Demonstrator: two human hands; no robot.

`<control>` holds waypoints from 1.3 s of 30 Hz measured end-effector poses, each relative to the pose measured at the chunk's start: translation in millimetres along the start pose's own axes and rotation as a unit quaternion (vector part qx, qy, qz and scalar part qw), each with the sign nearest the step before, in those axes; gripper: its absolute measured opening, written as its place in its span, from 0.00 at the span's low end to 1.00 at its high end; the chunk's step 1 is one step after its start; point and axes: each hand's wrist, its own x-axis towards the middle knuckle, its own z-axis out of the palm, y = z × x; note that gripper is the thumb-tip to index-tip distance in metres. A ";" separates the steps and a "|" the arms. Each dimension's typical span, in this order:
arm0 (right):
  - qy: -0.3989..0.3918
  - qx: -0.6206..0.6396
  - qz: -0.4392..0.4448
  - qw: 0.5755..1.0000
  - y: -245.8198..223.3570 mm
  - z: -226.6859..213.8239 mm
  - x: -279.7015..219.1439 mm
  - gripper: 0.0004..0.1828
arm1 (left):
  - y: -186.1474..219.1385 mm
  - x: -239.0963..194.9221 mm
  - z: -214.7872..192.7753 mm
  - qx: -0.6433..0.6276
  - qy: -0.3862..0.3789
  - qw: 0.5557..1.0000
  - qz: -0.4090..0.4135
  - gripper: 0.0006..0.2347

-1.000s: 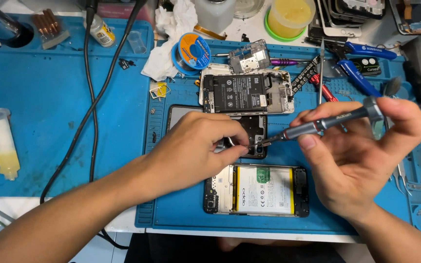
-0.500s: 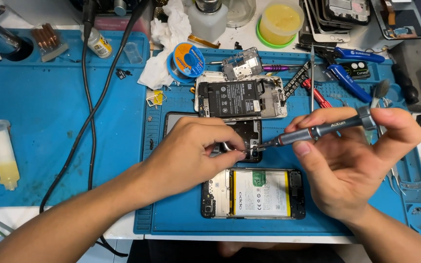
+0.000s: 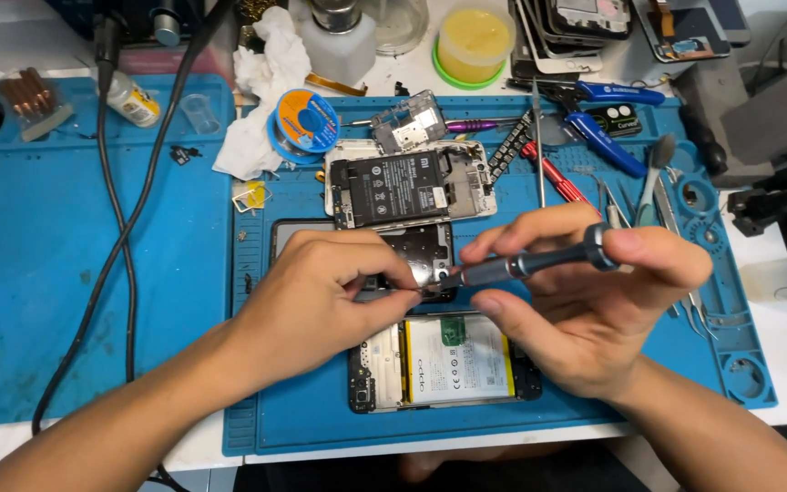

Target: The person uses a screwdriver to remove screws from a disassembled smartphone, then aligns and snaps the back cover onto the chassis. The person rotates the device to check the fit and edges.

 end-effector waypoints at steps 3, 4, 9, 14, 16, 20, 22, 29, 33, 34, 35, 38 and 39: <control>-0.019 0.025 -0.001 1.000 0.1 0.5 -1.6 0.38 | -0.6 0.1 -0.2 -0.003 -0.012 1.000 -0.009 0.02; -0.019 0.027 0.003 0.999 -0.2 -0.2 -3.6 0.38 | -0.1 0.3 0.2 -0.004 -0.014 1.000 -0.013 0.02; -0.006 -0.040 0.001 0.999 0.7 -1.0 -3.9 0.41 | 2.8 -0.6 -2.2 -0.004 -0.051 0.999 -0.016 0.03; -0.026 -0.016 0.041 0.999 -3.0 -2.5 -10.5 0.37 | 4.6 -0.5 -1.8 -0.002 -0.069 0.998 -0.004 0.03; -0.026 -0.040 0.052 0.998 -2.9 -4.4 -11.7 0.37 | 4.6 0.2 -2.9 -0.006 -0.075 0.997 0.005 0.03; -0.004 -0.002 0.055 0.998 -4.0 -5.8 -8.7 0.38 | 6.2 0.4 -13.4 0.111 -0.150 0.982 -0.032 0.19; 0.011 0.018 0.071 0.997 -1.6 -10.6 -13.1 0.39 | 9.3 -1.9 -19.3 0.175 -0.180 0.967 -0.030 0.26; 0.038 0.057 0.112 0.991 17.2 -29.8 -32.7 0.50 | 12.5 -18.6 -24.1 0.246 -0.298 0.922 0.008 0.56; 0.023 0.064 0.109 0.992 18.5 -30.6 -33.9 0.52 | 0.0 -13.3 -18.9 0.297 -0.270 0.916 0.029 0.53; 0.021 0.062 0.112 0.992 16.1 -29.9 -31.4 0.52 | -4.3 -13.9 -18.0 0.293 -0.270 0.917 0.029 0.53; 0.002 0.059 0.109 0.992 13.6 -29.4 -28.8 0.51 | -8.5 -14.4 -17.2 0.301 -0.253 0.918 0.055 0.52; -0.055 0.032 0.098 0.993 -0.5 -22.1 -12.4 0.48 | -9.7 -13.1 -16.5 0.303 -0.235 0.920 0.081 0.49; -0.093 0.011 0.090 0.992 -6.5 -18.6 -5.6 0.46 | -7.9 -12.5 -16.5 0.299 -0.235 0.921 0.079 0.47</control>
